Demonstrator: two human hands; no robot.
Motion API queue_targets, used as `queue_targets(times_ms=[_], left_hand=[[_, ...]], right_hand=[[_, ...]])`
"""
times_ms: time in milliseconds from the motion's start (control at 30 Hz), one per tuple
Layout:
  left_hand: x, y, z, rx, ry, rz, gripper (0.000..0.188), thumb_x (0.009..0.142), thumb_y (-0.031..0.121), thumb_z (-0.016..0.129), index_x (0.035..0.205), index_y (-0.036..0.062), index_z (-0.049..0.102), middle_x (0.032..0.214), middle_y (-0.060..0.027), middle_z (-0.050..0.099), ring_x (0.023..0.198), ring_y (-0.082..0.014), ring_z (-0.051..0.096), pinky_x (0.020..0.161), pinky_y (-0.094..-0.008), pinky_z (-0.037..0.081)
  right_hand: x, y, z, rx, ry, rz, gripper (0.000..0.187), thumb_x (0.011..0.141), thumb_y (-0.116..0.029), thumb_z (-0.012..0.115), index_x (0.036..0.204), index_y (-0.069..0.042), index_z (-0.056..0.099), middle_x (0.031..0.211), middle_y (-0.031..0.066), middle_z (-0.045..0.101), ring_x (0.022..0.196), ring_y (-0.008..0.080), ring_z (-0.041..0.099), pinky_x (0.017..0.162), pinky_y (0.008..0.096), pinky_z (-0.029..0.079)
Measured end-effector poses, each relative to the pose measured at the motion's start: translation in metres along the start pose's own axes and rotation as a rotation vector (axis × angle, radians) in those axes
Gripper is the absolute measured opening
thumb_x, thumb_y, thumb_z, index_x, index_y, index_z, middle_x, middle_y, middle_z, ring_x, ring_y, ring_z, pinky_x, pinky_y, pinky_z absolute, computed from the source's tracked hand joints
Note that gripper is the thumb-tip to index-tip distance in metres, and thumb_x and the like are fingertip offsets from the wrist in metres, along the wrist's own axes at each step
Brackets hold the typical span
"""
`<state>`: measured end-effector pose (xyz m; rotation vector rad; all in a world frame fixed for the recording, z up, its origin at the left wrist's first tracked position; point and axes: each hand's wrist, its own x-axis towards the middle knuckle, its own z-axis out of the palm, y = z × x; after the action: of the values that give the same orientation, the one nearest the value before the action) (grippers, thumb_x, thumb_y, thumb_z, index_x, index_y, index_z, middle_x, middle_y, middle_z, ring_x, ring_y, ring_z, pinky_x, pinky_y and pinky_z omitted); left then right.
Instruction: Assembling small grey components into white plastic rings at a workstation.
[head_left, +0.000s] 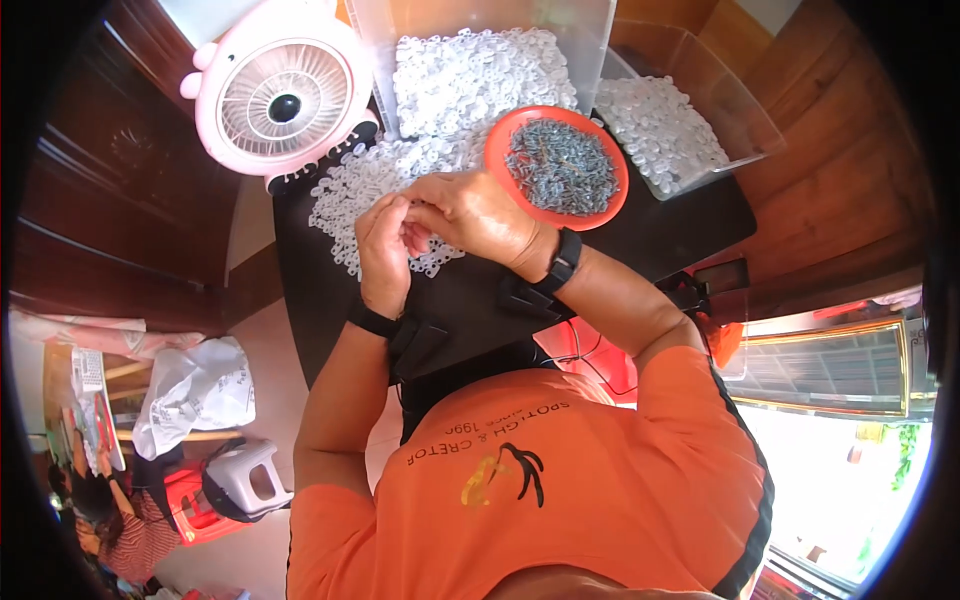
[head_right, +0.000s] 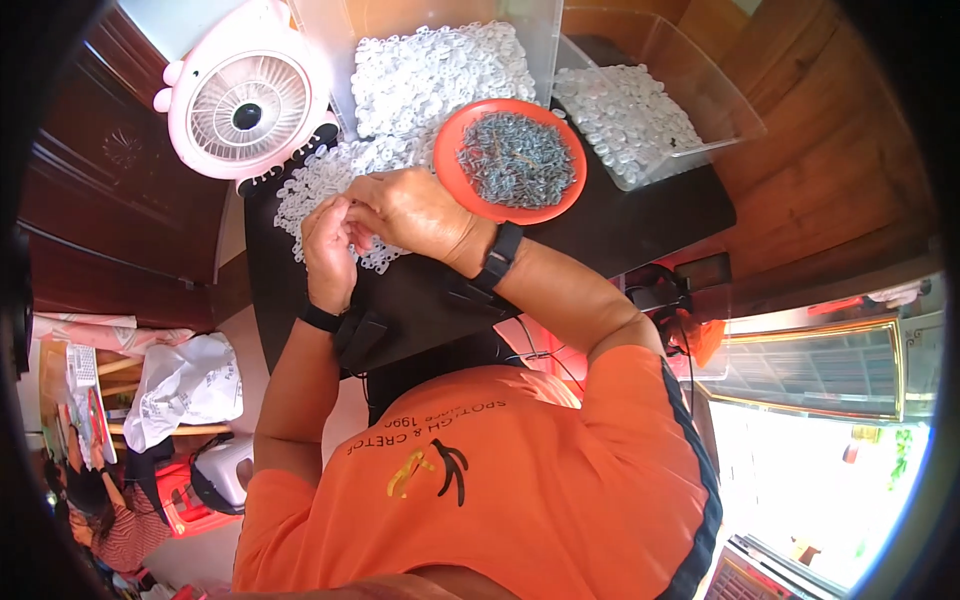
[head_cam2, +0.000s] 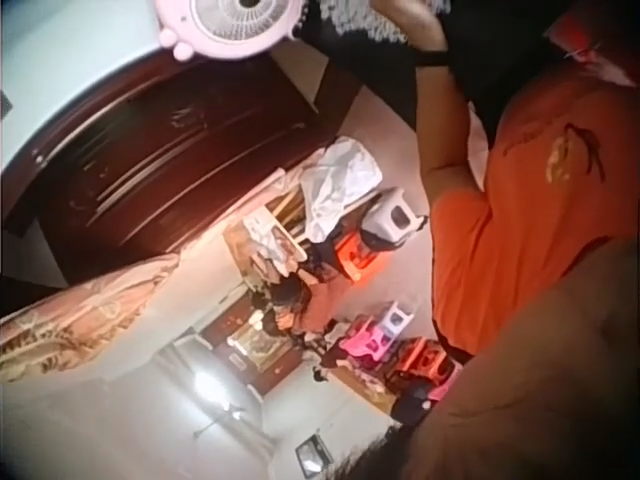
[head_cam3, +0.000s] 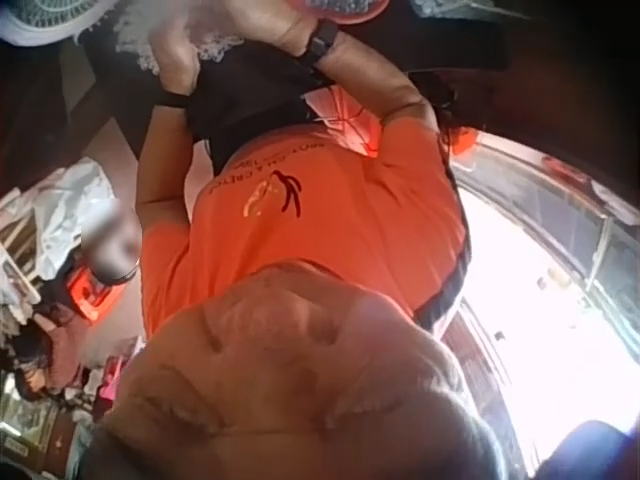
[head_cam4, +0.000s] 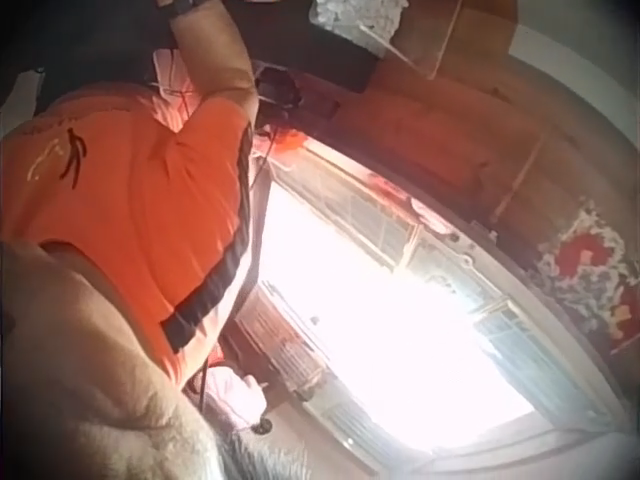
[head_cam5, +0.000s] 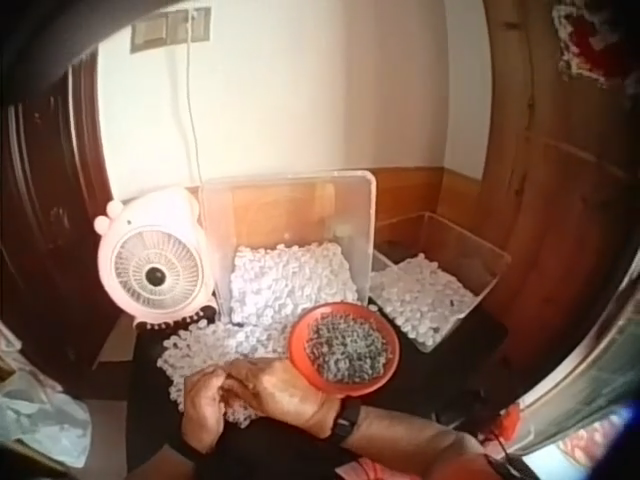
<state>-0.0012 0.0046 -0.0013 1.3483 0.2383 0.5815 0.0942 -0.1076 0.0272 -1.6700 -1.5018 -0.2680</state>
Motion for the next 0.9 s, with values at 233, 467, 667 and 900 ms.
queue_targets(times_ms=[233,467,667,900], left_hand=[[0.008,-0.002,-0.01,-0.029,0.108,0.037,0.027,0.09,0.024,0.047,0.077,0.0035,0.059,0.057,-0.0009,0.051,0.047,-0.0071,0.043,0.043,-0.0203,0.031],[0.022,-0.001,-0.014,-0.108,0.202,-0.014,0.021,0.086,0.02,0.05,0.074,0.005,0.059,0.057,-0.0017,0.052,0.045,-0.0069,0.042,0.042,-0.0205,0.03],[0.021,-0.003,-0.026,-0.073,0.253,-0.044,0.019,0.083,0.02,0.051,0.074,0.0065,0.059,0.057,-0.0012,0.052,0.045,-0.0073,0.043,0.042,-0.0205,0.031],[0.027,-0.008,-0.031,-0.053,0.252,-0.072,0.023,0.087,0.022,0.047,0.079,0.004,0.059,0.06,-0.0028,0.055,0.047,-0.01,0.046,0.044,-0.0223,0.034]], right_hand=[[0.023,0.001,-0.07,-0.398,0.299,-0.014,0.021,0.074,-0.007,0.069,0.095,-0.009,0.066,0.083,0.009,0.067,0.073,0.0262,0.065,0.063,0.0312,0.052],[0.031,0.069,-0.21,-1.225,0.67,0.021,0.022,0.079,-0.018,0.064,0.099,-0.011,0.067,0.091,0.0098,0.066,0.084,0.0282,0.063,0.072,0.0365,0.05],[0.027,0.052,-0.094,-0.392,0.232,0.211,0.013,0.077,-0.017,0.067,0.087,-0.011,0.07,0.089,0.0103,0.066,0.089,0.0299,0.061,0.077,0.0368,0.049],[0.035,0.029,-0.016,-0.33,-0.356,0.086,0.012,0.072,-0.016,0.068,0.08,-0.008,0.068,0.081,0.0096,0.063,0.085,0.0287,0.057,0.076,0.0386,0.046]])
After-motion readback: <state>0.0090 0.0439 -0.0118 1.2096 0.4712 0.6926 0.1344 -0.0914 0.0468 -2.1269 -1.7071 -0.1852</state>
